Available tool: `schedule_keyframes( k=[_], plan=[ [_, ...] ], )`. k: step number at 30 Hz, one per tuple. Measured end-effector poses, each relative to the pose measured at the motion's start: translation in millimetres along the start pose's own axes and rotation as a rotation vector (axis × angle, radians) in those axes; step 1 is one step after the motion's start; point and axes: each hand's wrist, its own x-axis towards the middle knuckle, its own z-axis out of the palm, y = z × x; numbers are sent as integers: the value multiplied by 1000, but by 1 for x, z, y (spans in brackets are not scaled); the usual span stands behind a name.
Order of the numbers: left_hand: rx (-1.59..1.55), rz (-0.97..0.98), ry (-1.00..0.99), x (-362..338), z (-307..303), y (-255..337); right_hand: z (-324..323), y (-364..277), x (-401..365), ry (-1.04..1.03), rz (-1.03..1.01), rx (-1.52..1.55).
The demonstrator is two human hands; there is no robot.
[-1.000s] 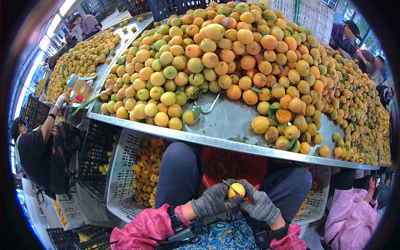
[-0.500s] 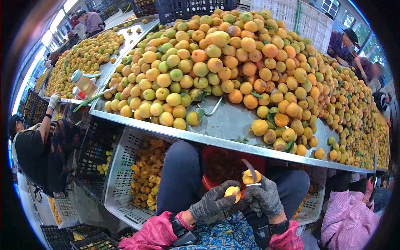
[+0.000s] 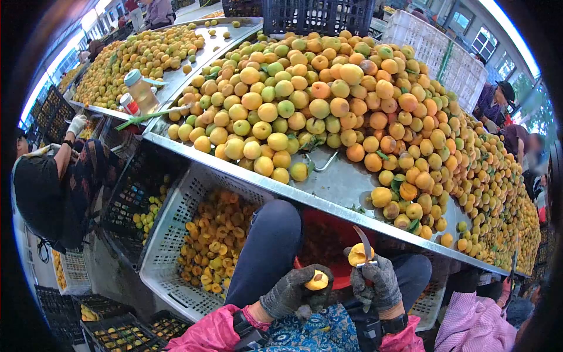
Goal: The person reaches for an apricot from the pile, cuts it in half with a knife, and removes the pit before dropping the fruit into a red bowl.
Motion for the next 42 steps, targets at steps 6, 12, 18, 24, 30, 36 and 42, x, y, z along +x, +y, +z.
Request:
schedule_keyframes(
  k=[6,12,18,24,30,36,42],
  plan=[
    [-146,-43,-117,-8,-5,9,22,-19,13,24,159,-253],
    [-128,55,298,-15,14,9,81,-35,33,-65,-202,-509],
    [102,90,173,-12,5,10,63,-11,23,227,-106,-311],
    [373,-14,227,-2,12,2,57,-6,23,265,-412,163],
    [292,-42,274,4,30,-14,51,27,35,236,-454,268],
    [183,-1,290,15,5,-42,45,30,39,218,-400,235],
    [-231,-303,-98,24,-26,-39,32,41,48,324,-398,303]
  ],
)
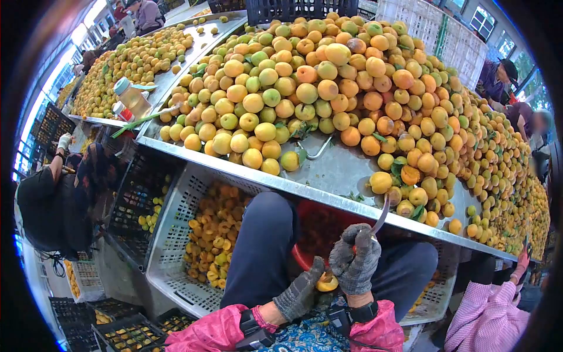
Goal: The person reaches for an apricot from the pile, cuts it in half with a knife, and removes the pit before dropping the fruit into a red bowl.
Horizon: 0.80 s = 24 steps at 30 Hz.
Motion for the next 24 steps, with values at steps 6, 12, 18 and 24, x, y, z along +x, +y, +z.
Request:
schedule_keyframes(
  k=[6,12,18,24],
  plan=[
    [307,323,621,0,33,-16,1,13,-4,-32,23,69],
    [112,503,791,12,20,-25,5,21,-12,-9,68,-23],
    [1201,647,762,12,15,-27,-9,31,-3,9,112,-84],
    [1860,711,691,16,2,-16,-12,22,5,123,249,243]
  ],
)
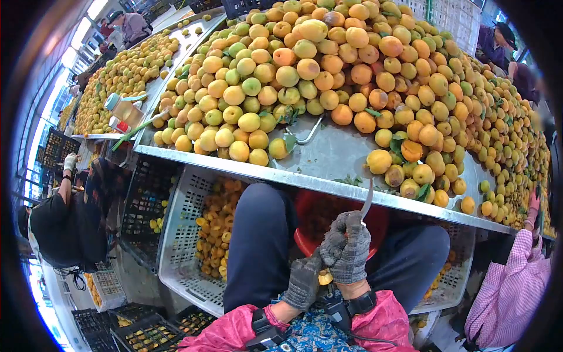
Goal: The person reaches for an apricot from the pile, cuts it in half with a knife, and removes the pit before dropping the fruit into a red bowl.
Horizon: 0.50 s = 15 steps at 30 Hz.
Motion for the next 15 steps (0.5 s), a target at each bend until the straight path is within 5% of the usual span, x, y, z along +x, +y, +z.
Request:
schedule_keyframes(
  k=[2,4,8,10,13,15],
  plan=[
    [133,62,68,1,7,-3,-2,-2,2,-7,13,41],
    [-598,-268,117,0,19,-11,-4,-5,6,-15,24,80],
    [-319,-122,84,5,11,0,-3,-11,8,10,119,138],
    [-678,-356,114,7,9,12,-3,-13,8,27,126,166],
    [-512,-192,51,1,16,-10,-4,-17,10,13,170,237],
    [-625,-307,16,3,12,-5,-5,-16,11,4,157,169]
  ],
)
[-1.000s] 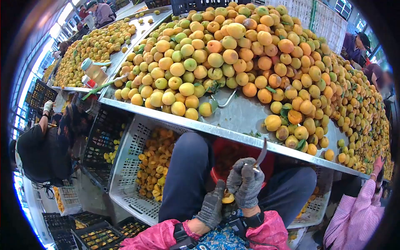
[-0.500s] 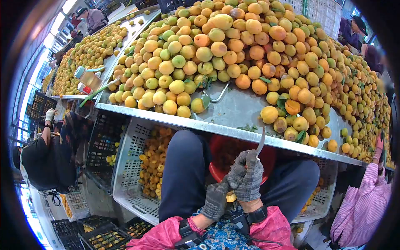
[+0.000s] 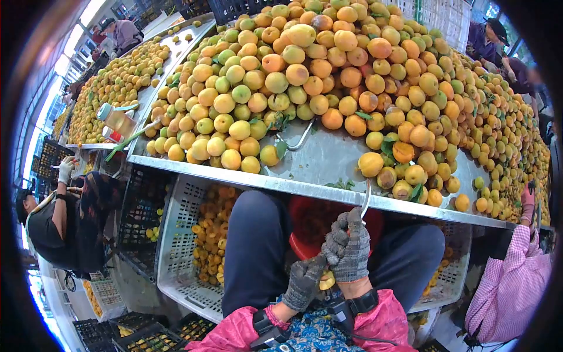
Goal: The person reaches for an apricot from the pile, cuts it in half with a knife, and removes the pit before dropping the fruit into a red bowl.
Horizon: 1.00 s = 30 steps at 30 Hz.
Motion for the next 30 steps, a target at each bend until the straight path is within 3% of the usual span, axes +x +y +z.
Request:
schedule_keyframes(
  k=[1,2,4,5,7,9,13,15,16,18,19,21,22,24,25,26,28,29,30],
  plan=[
    [-107,-132,-15,1,1,9,0,-1,1,-3,-6,-2],
    [-108,-128,-15,4,2,16,-1,-3,2,-34,7,31],
    [250,362,-33,5,0,24,-1,-2,4,-62,30,67],
    [586,525,-84,7,-8,18,1,-4,8,-71,42,82],
    [579,501,-85,14,-6,17,7,-11,12,-70,55,85],
    [439,368,-133,21,-4,12,8,-16,17,-63,48,70],
    [323,279,-92,26,12,28,11,-25,22,-45,43,49],
    [-474,-187,-30,32,19,10,10,-28,23,-35,44,51],
    [-475,-188,-30,33,20,22,8,-31,25,-55,56,69],
    [-1034,-472,-52,37,25,56,8,-34,28,-73,64,88],
    [-1033,-473,-53,39,24,41,10,-35,30,-42,58,74],
    [-355,-150,-34,43,19,-2,12,-36,31,-8,51,63],
    [-355,-152,-36,44,19,7,12,-36,32,-24,45,86],
    [-59,57,-99,42,17,32,12,-37,33,-33,40,109],
    [580,487,-14,46,12,24,12,-35,33,-22,20,28],
    [580,480,-14,47,7,18,12,-34,33,-15,0,-54],
    [688,658,-75,51,4,17,8,-31,34,-14,-18,-103],
    [680,657,-79,54,8,20,7,-29,33,-15,-137,-253],
    [-40,20,-74,59,12,25,5,-26,33,-17,-253,-402]
  ],
)
